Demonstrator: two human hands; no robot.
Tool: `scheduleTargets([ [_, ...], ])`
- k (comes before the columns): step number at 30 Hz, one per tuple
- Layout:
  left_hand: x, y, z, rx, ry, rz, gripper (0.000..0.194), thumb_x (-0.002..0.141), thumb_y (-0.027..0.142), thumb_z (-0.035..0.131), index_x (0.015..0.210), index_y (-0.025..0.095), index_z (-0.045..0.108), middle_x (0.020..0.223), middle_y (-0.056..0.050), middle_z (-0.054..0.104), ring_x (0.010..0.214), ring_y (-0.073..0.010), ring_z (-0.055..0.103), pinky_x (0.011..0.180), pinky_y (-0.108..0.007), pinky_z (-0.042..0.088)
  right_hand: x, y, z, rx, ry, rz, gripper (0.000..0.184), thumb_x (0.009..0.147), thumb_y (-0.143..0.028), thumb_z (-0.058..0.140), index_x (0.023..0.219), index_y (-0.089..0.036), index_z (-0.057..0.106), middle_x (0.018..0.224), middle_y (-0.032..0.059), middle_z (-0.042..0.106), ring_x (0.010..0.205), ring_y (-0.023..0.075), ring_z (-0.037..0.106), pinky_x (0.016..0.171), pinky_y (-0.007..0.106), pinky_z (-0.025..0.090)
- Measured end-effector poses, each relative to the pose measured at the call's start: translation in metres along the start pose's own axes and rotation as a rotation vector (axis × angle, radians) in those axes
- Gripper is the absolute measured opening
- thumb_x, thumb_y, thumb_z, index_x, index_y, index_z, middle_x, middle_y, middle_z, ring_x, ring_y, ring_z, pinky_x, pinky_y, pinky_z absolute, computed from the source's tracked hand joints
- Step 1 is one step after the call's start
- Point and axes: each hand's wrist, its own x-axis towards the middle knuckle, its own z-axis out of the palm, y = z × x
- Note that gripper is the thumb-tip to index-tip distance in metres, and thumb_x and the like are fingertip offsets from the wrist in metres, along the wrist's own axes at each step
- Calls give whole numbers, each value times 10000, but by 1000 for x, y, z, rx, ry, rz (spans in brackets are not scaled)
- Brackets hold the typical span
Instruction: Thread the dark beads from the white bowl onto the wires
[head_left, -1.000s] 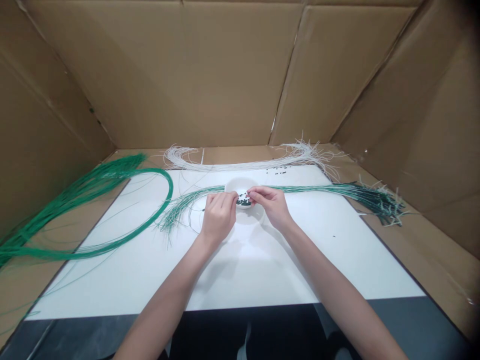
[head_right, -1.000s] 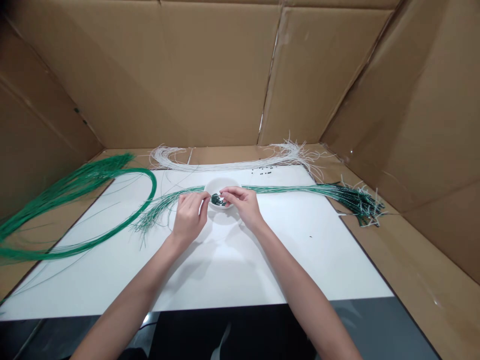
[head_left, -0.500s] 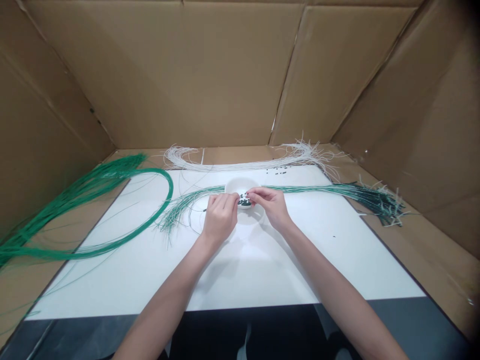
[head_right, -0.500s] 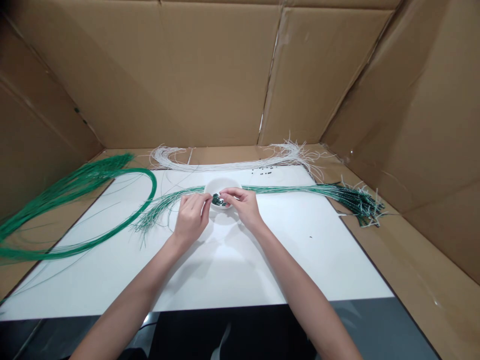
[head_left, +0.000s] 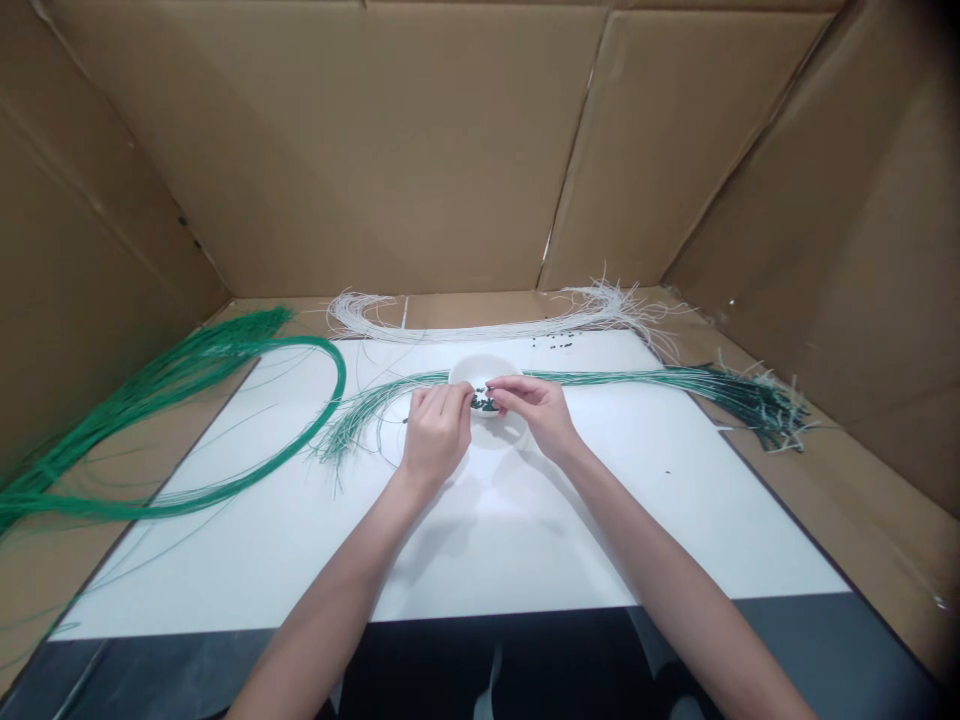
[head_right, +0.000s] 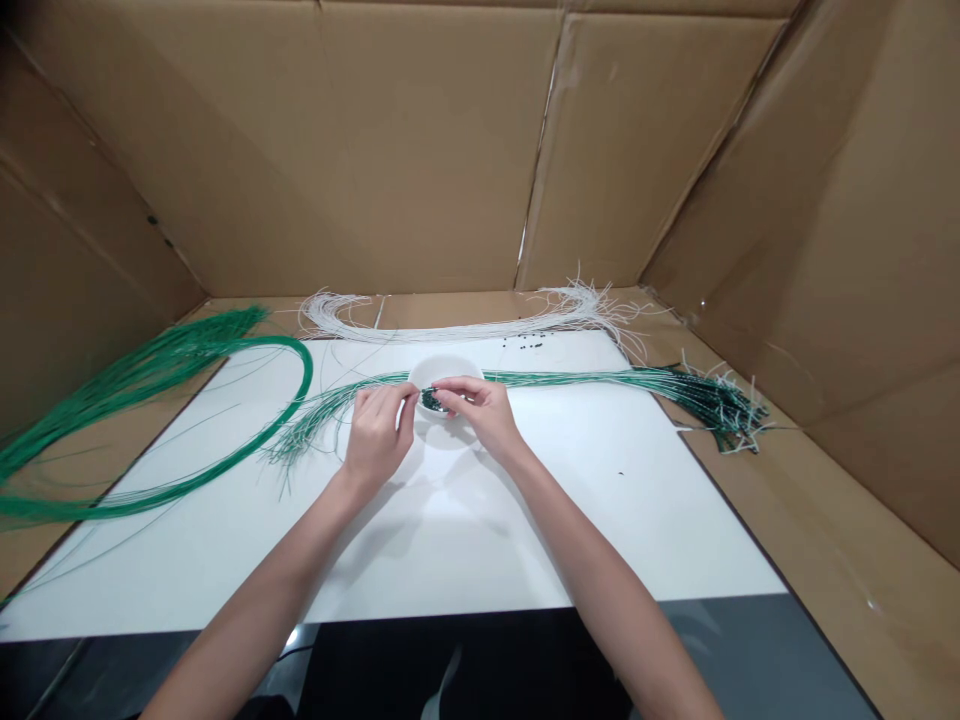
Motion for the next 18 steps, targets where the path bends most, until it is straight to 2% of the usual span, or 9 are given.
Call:
scheduleTargets([
  [5,1,3,-1,-9,2,22,73,834,129,422,834,158,489,705,-8,600,646,-122,531,679,-264,328,1,0,0,-10,18,-1,150,589,-266,691,695,-163,658,682,5,626,570,89,522,549,229,442],
  [13,1,3,-2,-19,-11,33,81,841,135,412,847,157,490,711,-10,601,652,-119,532,681,-264,324,1,-1,0,-30,19,-5,156,606,-292,675,686,-160,651,638,-5,602,542,80,502,546,230,439],
  [18,2,4,-4,-14,-13,53,74,841,140,419,858,155,489,714,-12,604,660,-122,537,673,-262,325,2,0,-2,-54,1,-52,145,621,-294,670,682,-165,648,682,5,611,578,90,523,551,228,443],
])
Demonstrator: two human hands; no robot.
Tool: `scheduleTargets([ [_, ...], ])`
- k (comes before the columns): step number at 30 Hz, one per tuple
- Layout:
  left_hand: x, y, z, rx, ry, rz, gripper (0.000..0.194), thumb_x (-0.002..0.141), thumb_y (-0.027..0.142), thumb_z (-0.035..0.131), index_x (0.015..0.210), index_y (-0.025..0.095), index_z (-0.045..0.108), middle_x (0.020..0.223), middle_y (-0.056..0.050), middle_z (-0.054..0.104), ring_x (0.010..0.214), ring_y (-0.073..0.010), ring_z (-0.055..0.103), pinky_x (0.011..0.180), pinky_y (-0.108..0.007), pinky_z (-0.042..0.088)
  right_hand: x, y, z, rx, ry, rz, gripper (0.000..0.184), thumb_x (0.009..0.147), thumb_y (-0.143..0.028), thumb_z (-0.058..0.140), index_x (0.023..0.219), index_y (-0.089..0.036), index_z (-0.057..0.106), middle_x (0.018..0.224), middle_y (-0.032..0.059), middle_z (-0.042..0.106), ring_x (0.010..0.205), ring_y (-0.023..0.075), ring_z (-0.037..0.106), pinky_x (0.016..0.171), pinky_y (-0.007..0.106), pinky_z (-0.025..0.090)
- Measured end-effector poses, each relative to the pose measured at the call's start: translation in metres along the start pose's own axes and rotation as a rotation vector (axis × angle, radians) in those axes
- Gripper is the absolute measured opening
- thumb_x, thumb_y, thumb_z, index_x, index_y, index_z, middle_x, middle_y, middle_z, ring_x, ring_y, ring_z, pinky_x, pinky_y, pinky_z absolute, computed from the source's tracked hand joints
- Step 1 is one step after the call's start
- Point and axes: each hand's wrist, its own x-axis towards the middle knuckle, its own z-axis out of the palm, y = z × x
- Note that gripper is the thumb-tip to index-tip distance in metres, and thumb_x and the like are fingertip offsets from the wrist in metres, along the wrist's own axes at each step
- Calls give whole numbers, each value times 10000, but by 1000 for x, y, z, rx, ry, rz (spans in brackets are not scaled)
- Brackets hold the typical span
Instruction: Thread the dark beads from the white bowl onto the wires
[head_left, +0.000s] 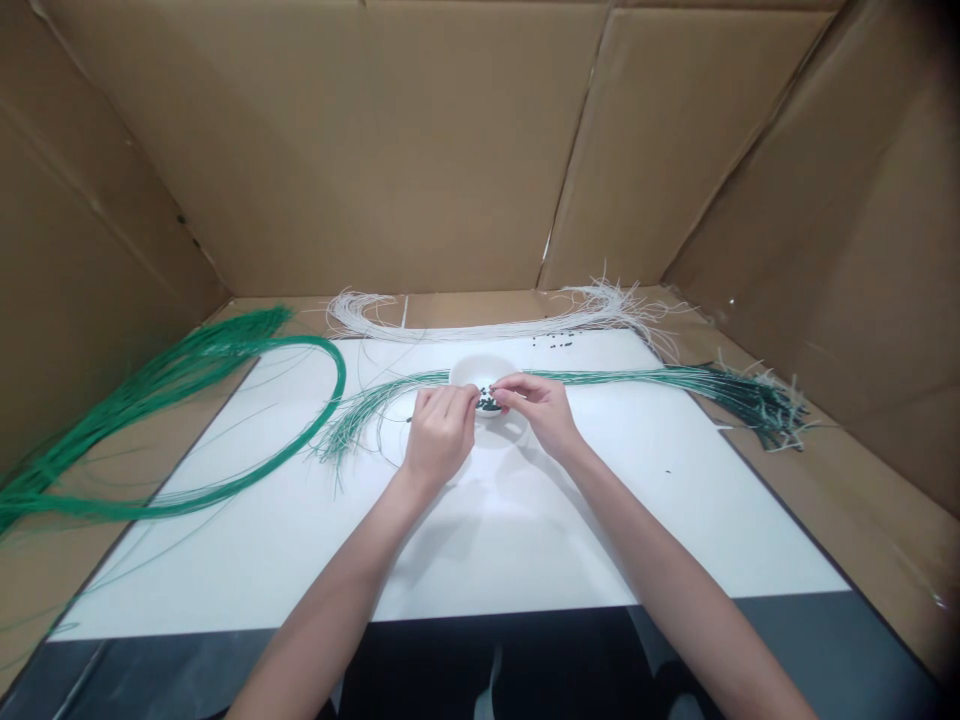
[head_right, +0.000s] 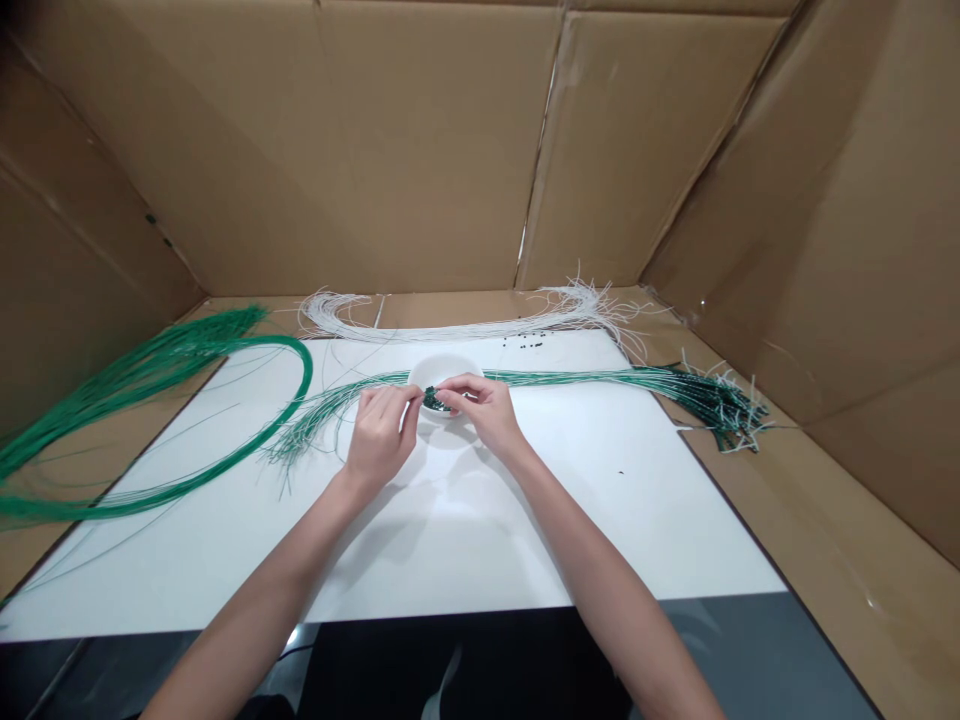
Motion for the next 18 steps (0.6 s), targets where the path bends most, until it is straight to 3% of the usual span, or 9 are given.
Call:
scheduleTargets([
  [6,-1,0,0,-13,-7,-4,84,848,150,406,857,156,489,715,-16,605,656,-121,537,673,-265,327,-1,3,-1,-27,-25,-30,150,629,-290,670,720,-173,654,713,14,609,634,104,542,555,221,452],
  [18,0,0,0,-24,5,-9,64,838,140,420,850,157,481,700,-9,597,647,-121,539,667,-263,330,-1,-2,0,-12,-28,-51,128,646,-284,656,714,-176,654,683,-2,607,570,84,520,553,227,441],
])
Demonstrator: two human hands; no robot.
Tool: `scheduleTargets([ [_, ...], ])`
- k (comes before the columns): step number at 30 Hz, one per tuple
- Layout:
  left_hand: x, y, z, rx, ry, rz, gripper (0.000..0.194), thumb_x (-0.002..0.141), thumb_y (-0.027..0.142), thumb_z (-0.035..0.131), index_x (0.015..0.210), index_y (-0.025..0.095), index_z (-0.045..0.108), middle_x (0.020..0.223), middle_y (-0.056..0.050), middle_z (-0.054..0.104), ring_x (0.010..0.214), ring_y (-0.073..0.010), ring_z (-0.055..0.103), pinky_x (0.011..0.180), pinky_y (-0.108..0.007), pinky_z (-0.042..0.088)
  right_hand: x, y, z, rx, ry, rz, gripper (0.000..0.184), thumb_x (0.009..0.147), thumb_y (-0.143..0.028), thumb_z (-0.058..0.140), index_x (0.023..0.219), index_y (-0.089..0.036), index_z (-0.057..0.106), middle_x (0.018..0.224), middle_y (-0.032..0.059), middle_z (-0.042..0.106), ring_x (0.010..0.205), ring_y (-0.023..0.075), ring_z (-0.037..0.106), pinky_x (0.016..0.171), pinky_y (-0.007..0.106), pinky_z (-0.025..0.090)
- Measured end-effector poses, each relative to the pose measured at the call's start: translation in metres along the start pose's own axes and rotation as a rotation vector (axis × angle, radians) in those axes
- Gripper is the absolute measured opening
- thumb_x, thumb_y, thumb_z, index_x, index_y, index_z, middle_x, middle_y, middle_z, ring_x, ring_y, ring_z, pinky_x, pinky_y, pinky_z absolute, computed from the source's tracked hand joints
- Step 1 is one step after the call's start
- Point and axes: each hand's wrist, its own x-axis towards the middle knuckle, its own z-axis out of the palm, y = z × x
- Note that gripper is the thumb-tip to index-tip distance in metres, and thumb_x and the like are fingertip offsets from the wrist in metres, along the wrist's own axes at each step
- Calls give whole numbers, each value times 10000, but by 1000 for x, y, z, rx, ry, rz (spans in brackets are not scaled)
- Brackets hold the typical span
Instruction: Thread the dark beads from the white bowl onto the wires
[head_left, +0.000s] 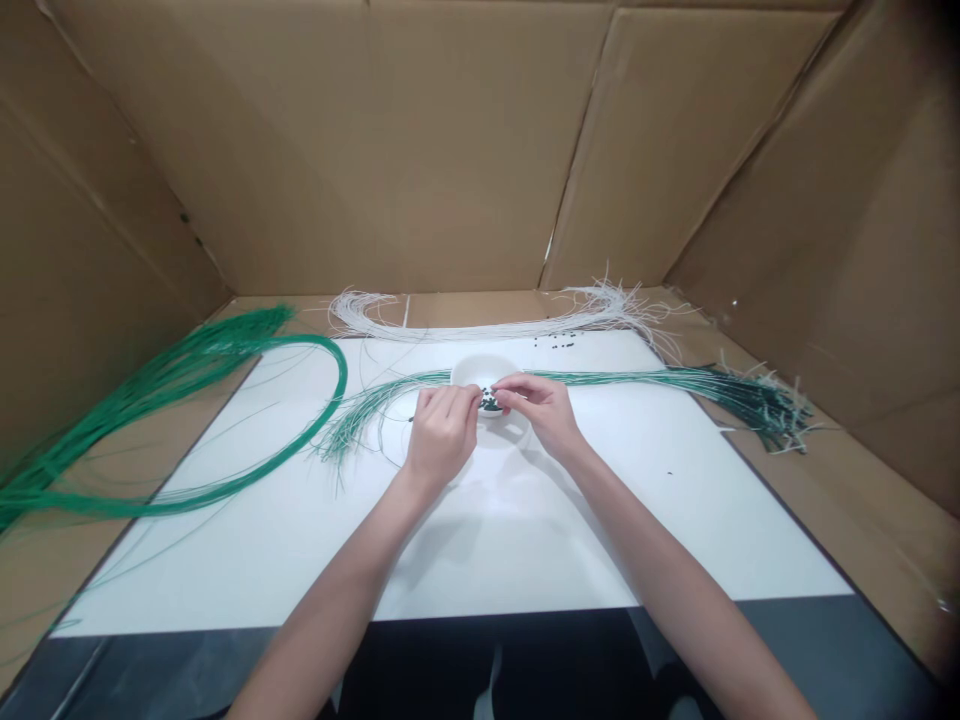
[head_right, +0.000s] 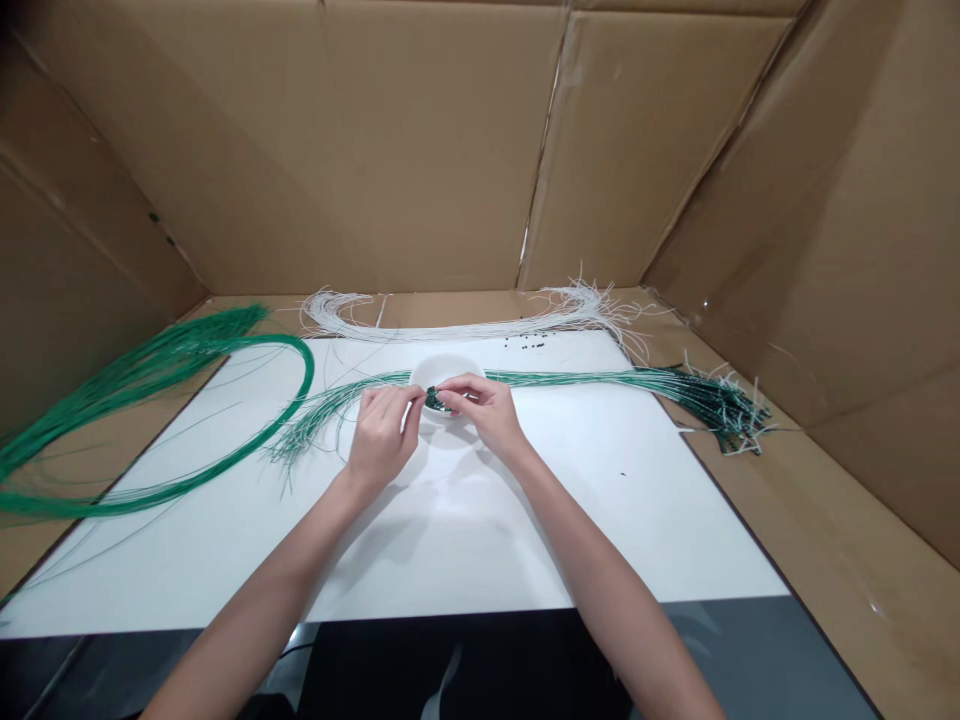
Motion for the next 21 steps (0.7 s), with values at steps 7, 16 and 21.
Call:
scheduleTargets([
  [7,-1,0,1,8,-27,-8,89,851,154,398,858,160,486,709,-15,601,650,-124,537,665,-268,322,1,1,0,-5,7,2,158,635,-313,658,705,-172,653,678,3,609,569,89,519,552,235,444],
  [16,-1,1,1,23,-40,-4,113,858,159,381,852,158,493,690,-17,597,647,-125,532,668,-271,321,1,6,-1,-108,-21,-25,174,642,-332,652,717,-176,660,742,29,620,675,129,564,574,242,466],
  [21,-2,0,2,14,-32,-9,89,848,150,400,846,159,489,709,-14,603,658,-125,534,674,-269,325,-1,7,-1,-174,-43,-40,195,664,-332,636,780,-178,657,776,34,630,693,132,572,612,254,478],
])
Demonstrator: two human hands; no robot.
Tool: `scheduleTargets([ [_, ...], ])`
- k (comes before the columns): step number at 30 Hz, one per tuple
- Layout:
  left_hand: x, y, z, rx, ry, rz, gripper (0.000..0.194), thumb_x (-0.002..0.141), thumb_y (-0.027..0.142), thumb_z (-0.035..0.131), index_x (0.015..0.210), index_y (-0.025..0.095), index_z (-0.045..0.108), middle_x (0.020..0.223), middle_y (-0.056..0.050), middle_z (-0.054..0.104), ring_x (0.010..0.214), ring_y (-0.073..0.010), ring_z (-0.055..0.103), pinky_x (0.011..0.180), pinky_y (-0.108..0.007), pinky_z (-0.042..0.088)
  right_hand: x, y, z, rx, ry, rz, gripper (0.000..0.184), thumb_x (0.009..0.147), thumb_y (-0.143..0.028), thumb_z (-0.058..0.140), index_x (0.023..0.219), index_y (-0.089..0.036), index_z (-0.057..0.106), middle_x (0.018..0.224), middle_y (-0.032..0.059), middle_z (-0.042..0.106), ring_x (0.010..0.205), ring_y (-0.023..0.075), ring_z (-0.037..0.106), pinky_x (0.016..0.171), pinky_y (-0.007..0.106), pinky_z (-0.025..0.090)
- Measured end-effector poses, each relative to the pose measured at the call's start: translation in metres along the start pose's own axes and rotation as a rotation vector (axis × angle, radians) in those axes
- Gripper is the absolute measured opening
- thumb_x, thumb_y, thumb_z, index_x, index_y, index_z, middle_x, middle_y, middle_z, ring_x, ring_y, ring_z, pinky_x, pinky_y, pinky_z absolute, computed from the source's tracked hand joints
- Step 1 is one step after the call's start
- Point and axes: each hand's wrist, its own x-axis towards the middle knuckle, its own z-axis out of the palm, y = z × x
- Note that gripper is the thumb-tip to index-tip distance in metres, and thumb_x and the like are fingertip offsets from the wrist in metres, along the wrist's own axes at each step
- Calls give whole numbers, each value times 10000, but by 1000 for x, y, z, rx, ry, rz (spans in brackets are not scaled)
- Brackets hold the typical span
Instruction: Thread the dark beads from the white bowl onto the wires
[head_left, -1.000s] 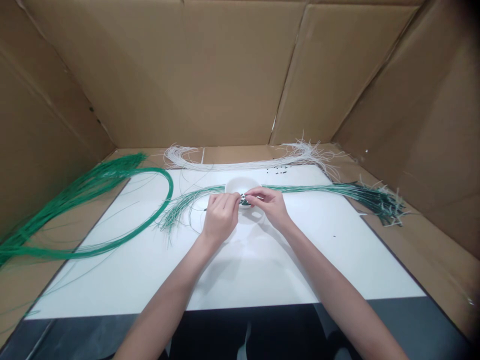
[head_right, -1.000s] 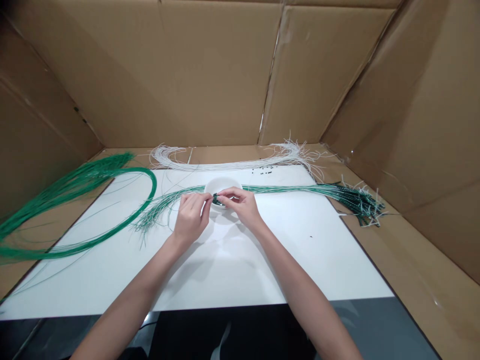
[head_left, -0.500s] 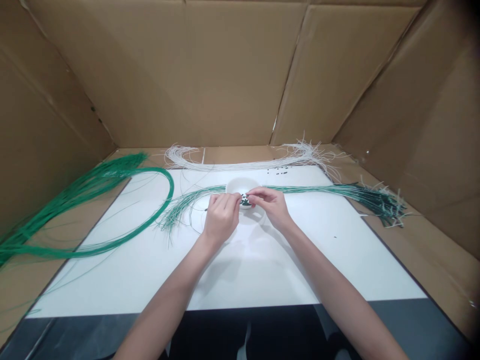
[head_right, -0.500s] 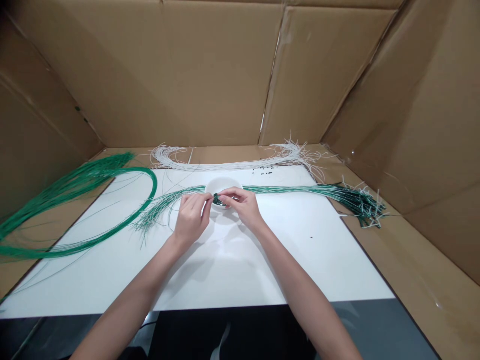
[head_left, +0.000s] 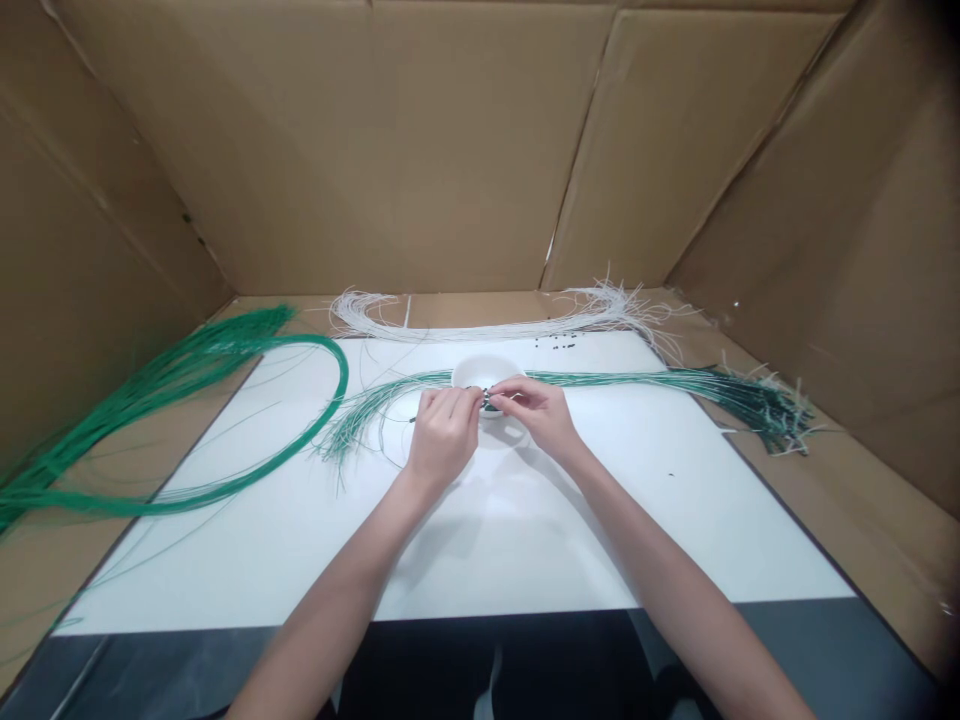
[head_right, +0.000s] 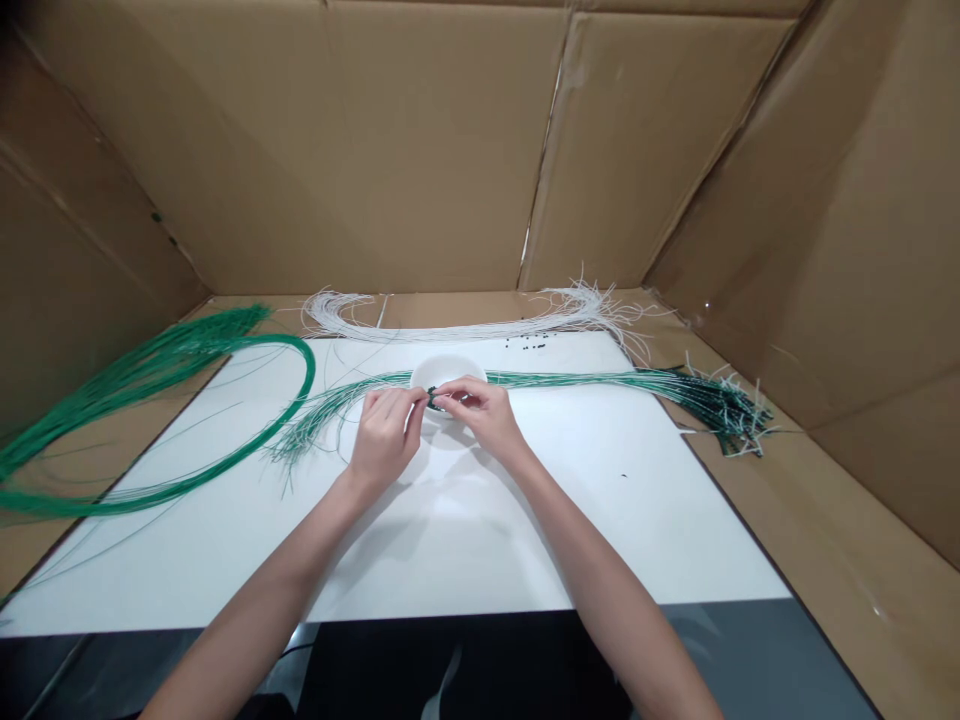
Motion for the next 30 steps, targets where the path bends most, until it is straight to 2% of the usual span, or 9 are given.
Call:
scheduleTargets([
  [4,0,-5,3,-3,-8,-66,79,844,156,412,840,163,491,738,-14,612,685,-132,542,707,-279,324,6,-4,-7,-135,-26,-15,296,697,-296,605,971,-185,610,861,44,639,753,140,585,686,274,483],
  [6,0,-9,4,-7,-18,-116,83,844,166,414,829,164,496,735,-13,613,676,-134,543,707,-283,322,16,-7,-11,-315,-52,-3,246,735,-241,551,963,-178,614,902,54,644,770,142,590,724,282,474],
  [7,-1,-11,5,-11,-24,-143,87,845,172,415,822,165,498,733,-13,615,667,-134,544,704,-285,321,23,-8,-12,-438,-106,18,225,735,-200,538,941,-173,625,926,59,645,780,145,592,748,286,465],
  [9,-1,-14,6,-23,-41,-203,95,846,180,414,815,167,503,732,-11,619,648,-134,545,704,-290,318,38,-10,-12,-689,-314,71,253,690,-127,561,928,-164,640,944,72,649,818,168,593,776,281,446],
  [13,-2,-20,7,-83,-60,-322,104,848,195,406,822,171,505,760,-15,631,678,-141,560,723,-299,323,67,-5,1,-1011,-656,173,426,605,-131,636,1027,-191,616,980,86,639,897,218,581,700,239,441],
  [16,-2,-22,7,-124,-49,-389,105,844,197,410,809,175,506,763,-16,634,704,-149,565,727,-300,332,78,5,14,-1149,-753,137,475,578,-109,636,1040,-213,607,955,80,643,883,224,588,679,228,429],
  [19,-2,-23,8,-147,-37,-419,104,840,201,412,807,177,508,760,-18,635,706,-155,567,724,-304,339,83,12,21,-1191,-762,120,397,562,-131,660,954,-191,640,942,85,647,858,213,593,662,215,425],
  [24,-3,-23,10,-157,-65,-411,118,846,202,400,794,175,503,753,-17,626,711,-154,560,723,-305,339,82,16,19,-1146,-743,131,180,590,-109,627,753,-162,679,752,63,674,707,174,606,599,202,420],
  [30,-8,-25,18,-141,-54,-357,116,853,201,401,815,173,507,761,-14,616,726,-146,547,737,-295,336,75,14,10,-1117,-668,85,168,630,-58,546,664,-154,680,709,64,675,679,165,602,586,200,407],
])
